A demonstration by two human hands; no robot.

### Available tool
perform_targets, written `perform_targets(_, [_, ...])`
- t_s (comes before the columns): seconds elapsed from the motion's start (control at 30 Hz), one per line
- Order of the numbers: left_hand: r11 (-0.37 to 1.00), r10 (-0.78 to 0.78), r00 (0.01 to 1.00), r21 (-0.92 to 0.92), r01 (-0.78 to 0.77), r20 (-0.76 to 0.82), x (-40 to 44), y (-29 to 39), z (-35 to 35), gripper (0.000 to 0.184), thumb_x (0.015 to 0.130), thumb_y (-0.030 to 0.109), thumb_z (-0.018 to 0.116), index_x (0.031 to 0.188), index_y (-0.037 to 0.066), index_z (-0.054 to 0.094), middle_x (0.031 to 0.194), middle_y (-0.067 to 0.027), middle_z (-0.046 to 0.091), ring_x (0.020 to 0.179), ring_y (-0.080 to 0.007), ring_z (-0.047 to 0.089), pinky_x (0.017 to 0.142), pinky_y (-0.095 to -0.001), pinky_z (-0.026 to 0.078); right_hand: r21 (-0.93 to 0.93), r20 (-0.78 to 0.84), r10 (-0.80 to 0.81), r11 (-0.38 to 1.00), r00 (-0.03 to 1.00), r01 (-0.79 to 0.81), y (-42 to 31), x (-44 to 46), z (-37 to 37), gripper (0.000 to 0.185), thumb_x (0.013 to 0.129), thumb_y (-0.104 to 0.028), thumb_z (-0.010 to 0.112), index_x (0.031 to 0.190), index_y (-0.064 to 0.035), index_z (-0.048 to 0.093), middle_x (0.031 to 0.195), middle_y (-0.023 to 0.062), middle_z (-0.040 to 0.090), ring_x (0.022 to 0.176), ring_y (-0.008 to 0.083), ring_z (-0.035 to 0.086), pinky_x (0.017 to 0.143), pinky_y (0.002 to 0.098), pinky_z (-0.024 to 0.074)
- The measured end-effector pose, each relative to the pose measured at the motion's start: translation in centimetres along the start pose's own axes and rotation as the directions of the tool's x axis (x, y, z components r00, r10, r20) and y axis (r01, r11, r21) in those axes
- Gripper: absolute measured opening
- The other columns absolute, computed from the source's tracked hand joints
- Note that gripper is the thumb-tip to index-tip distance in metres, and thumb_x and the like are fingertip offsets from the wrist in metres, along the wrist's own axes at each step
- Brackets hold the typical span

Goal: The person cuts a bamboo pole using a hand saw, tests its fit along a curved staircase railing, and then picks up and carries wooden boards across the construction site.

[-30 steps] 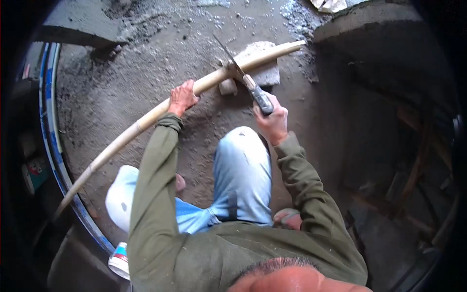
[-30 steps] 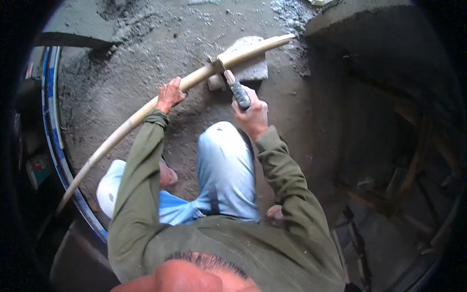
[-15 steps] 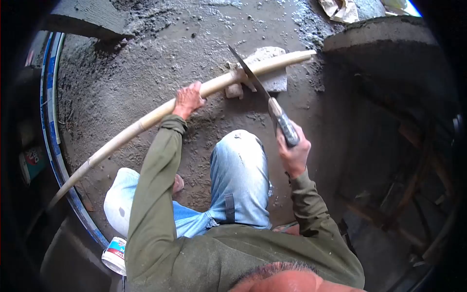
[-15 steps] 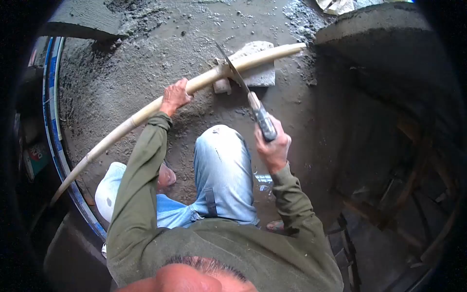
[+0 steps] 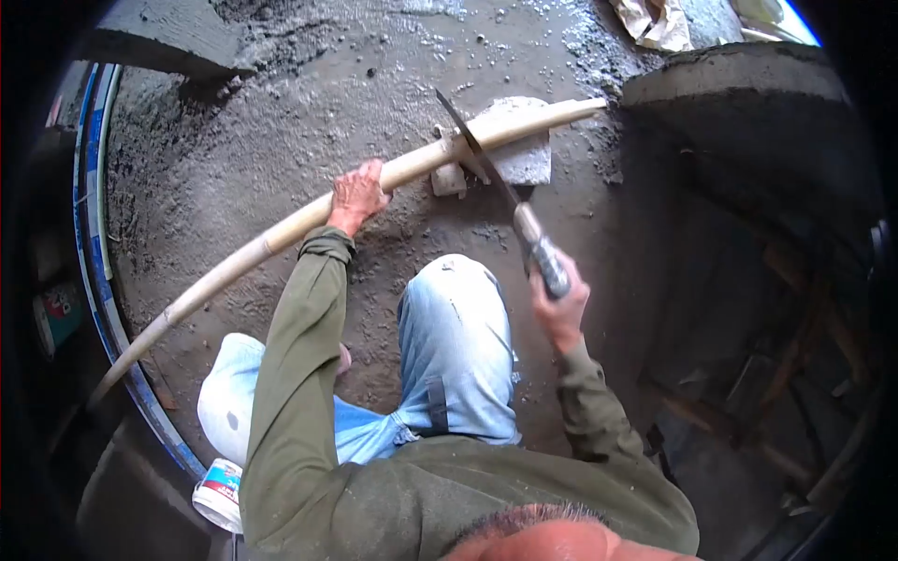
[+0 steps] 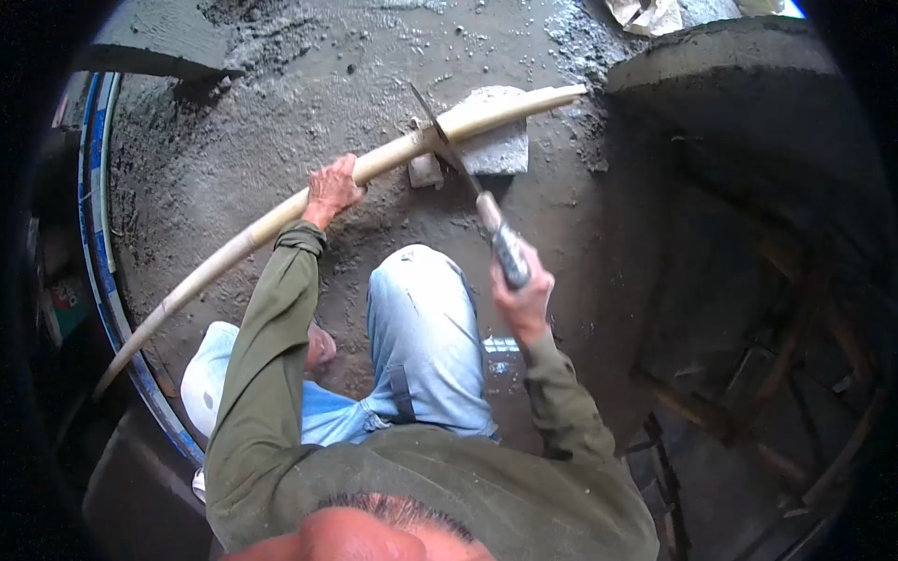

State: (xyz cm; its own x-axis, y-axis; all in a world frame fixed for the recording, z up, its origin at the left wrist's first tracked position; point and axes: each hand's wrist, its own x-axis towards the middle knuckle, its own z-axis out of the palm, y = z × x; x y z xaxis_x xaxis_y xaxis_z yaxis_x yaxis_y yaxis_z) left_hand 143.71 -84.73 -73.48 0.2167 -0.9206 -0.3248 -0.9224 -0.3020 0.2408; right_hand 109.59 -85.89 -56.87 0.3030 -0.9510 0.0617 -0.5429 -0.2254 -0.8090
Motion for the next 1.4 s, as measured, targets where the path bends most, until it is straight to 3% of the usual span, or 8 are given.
perform_targets(0.13, [0.998,0.042,0.999,-0.051,-0.043,-0.016,0.3,0.2,-0.7,0.044,0.07,0.03,0.073,0.102,0.009,0.054,0.095,-0.0152,0.067,0.087,-0.0395,0.066,0.072,-0.0519,0.054,0.07,0.022,0.423,0.903,0.906,-0.423,-0.8,-0.9,-2.6,0.036,0.075,-0.004,0.07,0.11,0.0018,0.063,0.097,0.0149,0.07,0.092,0.0212,0.069,0.081,0.0304,0.0524])
perform_targets(0.2, [0.998,0.06,0.994,0.024,-0.058,-0.092,0.4,0.1,-0.3,0.042,0.071,0.03,0.074,0.101,0.008,0.055,0.095,-0.0162,0.067,0.086,-0.0385,0.066,0.071,-0.0508,0.054,-0.097,0.018,-0.024,0.995,1.0,0.026,-0.6,-1.4,-2.9,0.036,0.075,-0.006,0.07,0.11,0.0022,0.063,0.094,0.0135,0.071,0.089,0.0199,0.07,0.079,0.0299,0.0524])
perform_targets(0.37, [0.999,0.009,1.0,-0.054,-0.01,-0.009,1.3,-0.2,-0.4,0.051,0.065,0.034,0.075,0.104,0.008,0.054,0.095,-0.0172,0.067,0.086,-0.0396,0.066,0.076,-0.048,0.055,0.08,0.026,0.474,0.877,0.88,-0.474,-3.0,0.4,-4.2,0.04,0.072,-0.004,0.069,0.111,0.0003,0.063,0.096,0.0185,0.069,0.093,0.0234,0.07,0.084,0.0318,0.0516])
perform_targets(0.4, [0.998,0.037,0.999,-0.041,-0.038,-0.017,0.7,0.2,-0.2,0.051,0.065,0.034,0.075,0.104,0.008,0.054,0.095,-0.0172,0.067,0.086,-0.0396,0.066,0.076,-0.048,0.055,0.096,-0.002,0.477,0.875,0.879,-0.475,-2.8,-1.7,-4.6,0.04,0.072,-0.004,0.069,0.111,0.0003,0.063,0.096,0.0185,0.069,0.093,0.0234,0.07,0.084,0.0318,0.0516])
perform_targets(0.47, [0.996,0.077,0.995,0.053,-0.074,-0.057,0.8,-0.2,0.5,0.046,0.067,0.032,0.077,0.098,0.008,0.053,0.094,-0.0153,0.067,0.084,-0.0384,0.067,0.069,-0.0465,0.055,-0.051,0.046,-0.001,0.999,0.999,0.003,-0.7,-4.1,-4.3,0.04,0.073,-0.004,0.068,0.112,0.0005,0.062,0.091,0.0175,0.069,0.085,0.0246,0.07,0.077,0.0329,0.0532])
perform_targets(0.63, [1.0,-0.026,0.997,0.002,0.026,-0.069,2.6,-0.2,-2.1,0.045,0.069,0.032,0.074,0.102,0.01,0.054,0.094,-0.0147,0.067,0.089,-0.0381,0.066,0.078,-0.0488,0.054,-0.041,0.002,0.197,0.98,0.98,-0.197,-2.0,-1.6,-3.1,0.042,0.073,-0.006,0.07,0.113,-0.0002,0.062,0.094,0.0169,0.069,0.083,0.0231,0.07,0.076,0.0311,0.0535])
perform_targets(0.87, [1.0,-0.013,0.999,-0.006,0.013,-0.04,2.3,-0.5,-1.7,0.045,0.07,0.032,0.074,0.103,0.01,0.053,0.102,-0.0153,0.066,0.091,-0.037,0.066,0.077,-0.0483,0.053,0.072,-0.239,-0.018,0.997,0.971,0.036,-4.5,-1.7,-5.0,0.032,0.081,-0.001,0.066,0.113,0.006,0.06,0.096,0.0107,0.069,0.088,0.0137,0.065,0.08,0.027,0.0508])
perform_targets(1.4, [0.999,0.018,1.0,-0.028,-0.018,-0.003,1.3,-0.3,-1.5,0.048,0.068,0.033,0.074,0.103,0.009,0.052,0.094,-0.0183,0.067,0.086,-0.0402,0.065,0.075,-0.051,0.053,0.269,-0.123,0.093,0.962,0.988,-0.057,3.4,6.5,7.8,0.031,0.079,-0.008,0.07,0.108,0.0017,0.063,0.084,0.0098,0.068,0.076,0.0095,0.063,0.07,0.027,0.0519])
